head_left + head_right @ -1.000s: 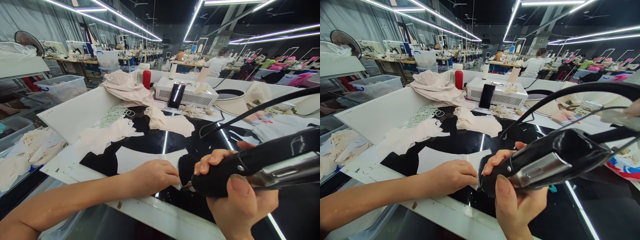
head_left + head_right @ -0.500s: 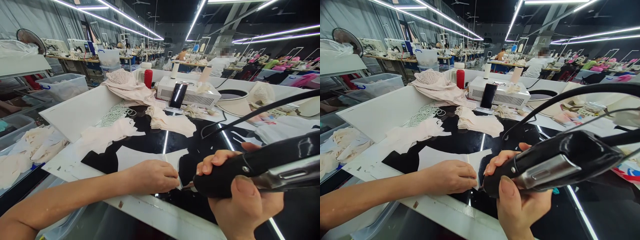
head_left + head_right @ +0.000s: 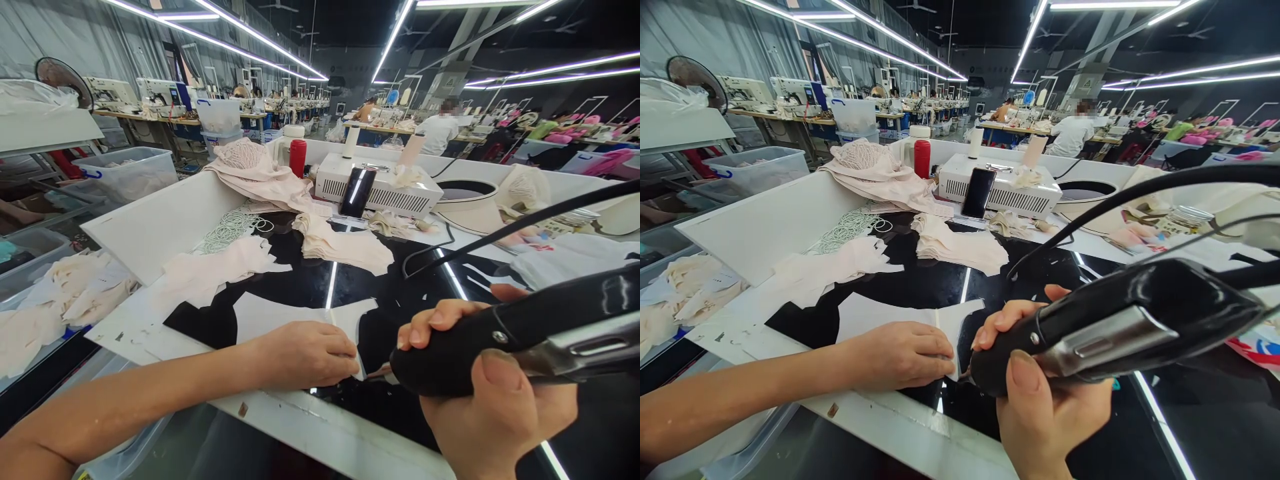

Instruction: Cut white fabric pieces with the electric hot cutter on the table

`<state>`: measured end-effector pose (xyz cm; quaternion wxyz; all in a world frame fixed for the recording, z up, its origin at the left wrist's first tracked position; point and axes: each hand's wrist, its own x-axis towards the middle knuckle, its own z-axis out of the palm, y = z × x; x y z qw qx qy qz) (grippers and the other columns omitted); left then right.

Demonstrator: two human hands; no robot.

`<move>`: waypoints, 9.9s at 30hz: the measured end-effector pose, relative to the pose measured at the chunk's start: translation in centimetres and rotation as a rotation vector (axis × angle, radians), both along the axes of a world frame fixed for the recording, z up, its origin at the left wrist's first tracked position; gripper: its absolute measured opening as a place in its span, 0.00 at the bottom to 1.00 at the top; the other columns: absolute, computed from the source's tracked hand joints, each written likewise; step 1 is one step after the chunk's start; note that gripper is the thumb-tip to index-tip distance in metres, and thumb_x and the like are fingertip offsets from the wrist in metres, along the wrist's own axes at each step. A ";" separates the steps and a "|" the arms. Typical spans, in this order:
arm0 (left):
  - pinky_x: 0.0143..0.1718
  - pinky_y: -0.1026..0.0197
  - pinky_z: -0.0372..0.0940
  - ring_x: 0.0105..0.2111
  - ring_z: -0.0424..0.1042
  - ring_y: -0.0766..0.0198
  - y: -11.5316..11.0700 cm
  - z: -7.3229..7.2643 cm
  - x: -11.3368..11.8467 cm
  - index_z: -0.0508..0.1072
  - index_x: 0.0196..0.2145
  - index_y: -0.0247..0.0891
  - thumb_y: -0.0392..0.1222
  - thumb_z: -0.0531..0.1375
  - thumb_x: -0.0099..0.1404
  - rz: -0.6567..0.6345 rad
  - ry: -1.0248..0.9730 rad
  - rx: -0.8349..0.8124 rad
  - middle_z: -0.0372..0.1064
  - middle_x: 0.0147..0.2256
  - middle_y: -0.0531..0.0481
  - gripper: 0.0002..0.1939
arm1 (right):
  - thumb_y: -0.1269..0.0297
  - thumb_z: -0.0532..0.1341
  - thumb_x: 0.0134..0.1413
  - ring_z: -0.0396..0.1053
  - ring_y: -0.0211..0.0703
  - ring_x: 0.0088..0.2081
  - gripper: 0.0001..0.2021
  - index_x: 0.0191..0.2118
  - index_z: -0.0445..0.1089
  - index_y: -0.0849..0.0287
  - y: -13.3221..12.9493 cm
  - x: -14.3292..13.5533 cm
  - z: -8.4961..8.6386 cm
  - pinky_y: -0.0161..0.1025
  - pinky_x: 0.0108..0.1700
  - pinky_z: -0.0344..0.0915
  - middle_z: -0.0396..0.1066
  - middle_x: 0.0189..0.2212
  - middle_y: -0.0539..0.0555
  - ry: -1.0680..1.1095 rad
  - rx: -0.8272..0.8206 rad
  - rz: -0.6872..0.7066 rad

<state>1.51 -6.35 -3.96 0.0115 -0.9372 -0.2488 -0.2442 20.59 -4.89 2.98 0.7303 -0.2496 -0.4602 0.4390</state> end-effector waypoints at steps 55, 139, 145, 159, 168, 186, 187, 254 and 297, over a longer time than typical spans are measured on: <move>0.61 0.59 0.73 0.46 0.81 0.60 -3.8 1.8 -1.9 0.78 0.53 0.36 0.43 0.61 0.82 -0.118 -0.030 -0.247 0.83 0.46 0.46 0.10 | 0.56 0.77 0.51 0.70 0.43 0.22 0.23 0.51 0.75 0.52 0.5 2.2 0.7 0.42 0.22 0.73 0.74 0.27 0.46 -0.028 0.073 -0.104; 0.56 0.59 0.75 0.49 0.79 0.63 0.9 -1.3 1.5 0.78 0.49 0.35 0.36 0.59 0.83 0.074 0.007 0.108 0.80 0.46 0.48 0.08 | 0.56 0.73 0.64 0.74 0.37 0.26 0.16 0.52 0.72 0.51 4.5 1.6 -2.2 0.39 0.29 0.75 0.75 0.34 0.46 -0.102 0.165 -0.048; 0.57 0.60 0.75 0.50 0.78 0.64 0.9 -1.2 1.5 0.78 0.51 0.34 0.37 0.62 0.81 0.078 0.021 0.110 0.79 0.47 0.48 0.06 | 0.56 0.73 0.63 0.73 0.38 0.26 0.16 0.52 0.72 0.51 4.5 1.6 -2.1 0.39 0.29 0.75 0.75 0.34 0.46 -0.099 0.158 -0.048; 0.57 0.60 0.77 0.50 0.79 0.64 0.9 -1.0 1.4 0.78 0.53 0.33 0.37 0.62 0.81 0.086 0.007 0.087 0.80 0.47 0.48 0.08 | 0.58 0.72 0.64 0.73 0.38 0.26 0.16 0.53 0.71 0.50 4.1 1.4 -2.2 0.40 0.29 0.75 0.75 0.34 0.46 -0.097 0.148 -0.041; 0.56 0.59 0.76 0.50 0.79 0.61 0.9 -0.9 1.3 0.77 0.52 0.33 0.36 0.58 0.83 0.061 -0.002 0.049 0.80 0.47 0.47 0.08 | 0.57 0.74 0.61 0.73 0.40 0.25 0.20 0.55 0.71 0.51 3.3 1.8 -1.7 0.39 0.26 0.75 0.75 0.32 0.46 -0.048 0.119 -0.048; 0.52 0.60 0.76 0.43 0.79 0.63 1.0 -0.7 1.2 0.77 0.43 0.35 0.34 0.58 0.82 0.053 -0.036 0.136 0.80 0.42 0.49 0.09 | 0.58 0.74 0.61 0.73 0.40 0.26 0.19 0.54 0.72 0.50 2.9 2.0 -1.5 0.40 0.27 0.75 0.75 0.32 0.46 -0.055 0.094 -0.052; 0.52 0.60 0.76 0.42 0.79 0.63 1.0 -0.6 1.3 0.77 0.43 0.35 0.34 0.57 0.82 0.053 -0.040 0.140 0.80 0.41 0.49 0.09 | 0.58 0.74 0.61 0.73 0.40 0.26 0.19 0.54 0.72 0.50 2.9 1.9 -1.4 0.40 0.27 0.76 0.75 0.32 0.46 -0.045 0.096 -0.060; 0.51 0.60 0.72 0.38 0.71 0.64 -0.6 -1.0 0.4 0.75 0.39 0.35 0.26 0.57 0.79 0.113 -0.062 0.075 0.74 0.37 0.50 0.11 | 0.53 0.78 0.52 0.72 0.41 0.23 0.24 0.51 0.74 0.50 1.8 0.9 -0.4 0.38 0.24 0.74 0.76 0.29 0.45 0.003 0.058 0.007; 0.58 0.58 0.73 0.51 0.76 0.58 -2.6 0.5 0.1 0.73 0.55 0.31 0.26 0.55 0.79 0.192 0.002 0.108 0.77 0.50 0.43 0.12 | 0.58 0.75 0.57 0.73 0.41 0.26 0.21 0.54 0.73 0.51 0.8 1.4 -1.4 0.42 0.27 0.76 0.75 0.31 0.47 -0.079 0.070 -0.074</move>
